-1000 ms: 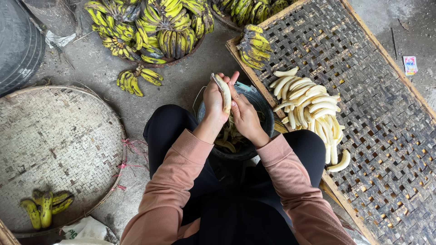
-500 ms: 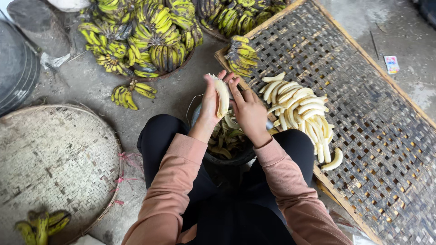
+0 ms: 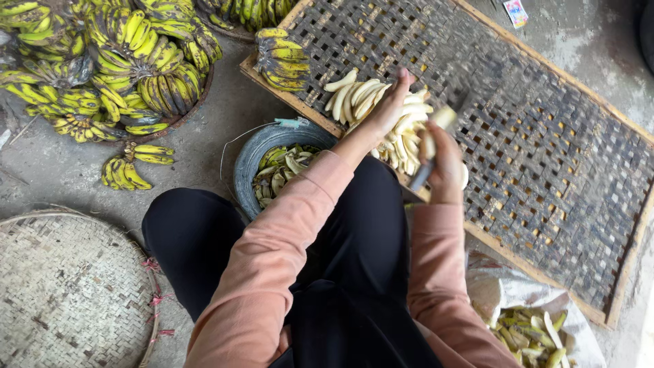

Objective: The person sits on the floor and peels bananas one at a time with a small knife, dropping the peels into a bucket between their legs and placing the peeled bananas onto a woven bamboo tray. They occasionally reach into a large pile of unpeeled bananas to grab the next one.

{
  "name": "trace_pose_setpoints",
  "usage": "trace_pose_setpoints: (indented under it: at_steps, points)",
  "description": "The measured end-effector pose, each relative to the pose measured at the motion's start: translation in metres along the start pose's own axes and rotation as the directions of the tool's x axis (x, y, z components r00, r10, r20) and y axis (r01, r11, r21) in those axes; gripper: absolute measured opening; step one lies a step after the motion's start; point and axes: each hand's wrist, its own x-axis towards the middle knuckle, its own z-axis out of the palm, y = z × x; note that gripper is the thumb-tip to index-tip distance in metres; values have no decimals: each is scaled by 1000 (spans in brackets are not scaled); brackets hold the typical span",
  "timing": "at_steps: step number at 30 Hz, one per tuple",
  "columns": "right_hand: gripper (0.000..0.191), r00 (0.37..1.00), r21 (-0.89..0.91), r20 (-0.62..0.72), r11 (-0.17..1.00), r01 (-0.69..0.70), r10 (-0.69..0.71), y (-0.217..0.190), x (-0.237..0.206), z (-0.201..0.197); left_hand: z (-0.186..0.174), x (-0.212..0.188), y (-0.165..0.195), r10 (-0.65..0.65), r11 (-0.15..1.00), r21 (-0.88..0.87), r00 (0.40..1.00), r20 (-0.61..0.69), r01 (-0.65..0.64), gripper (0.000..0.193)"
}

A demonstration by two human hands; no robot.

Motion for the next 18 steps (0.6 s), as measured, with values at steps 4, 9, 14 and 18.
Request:
trace_pose_setpoints:
  at_steps: [4, 9, 14, 18]
  points:
    - [37, 916, -459, -308, 883, 95, -259, 20, 9, -89, -57, 2, -15, 456, 835, 472, 835, -307, -282, 39]
    - [69, 752, -891, -445, 319, -322, -486, 43, 3, -146, -172, -32, -25, 643, 493, 866, 637, -425, 80, 42]
    - [67, 687, -907, -422, 268, -326, -592, 55, -3, -176, -238, 1, 1, 718, 452, 860, 476, -508, 236, 56]
    - [53, 646, -942, -335, 254, -218, -686, 61, -35, -200, -276, 60, 26, 604, 462, 798, 521, -603, 387, 67]
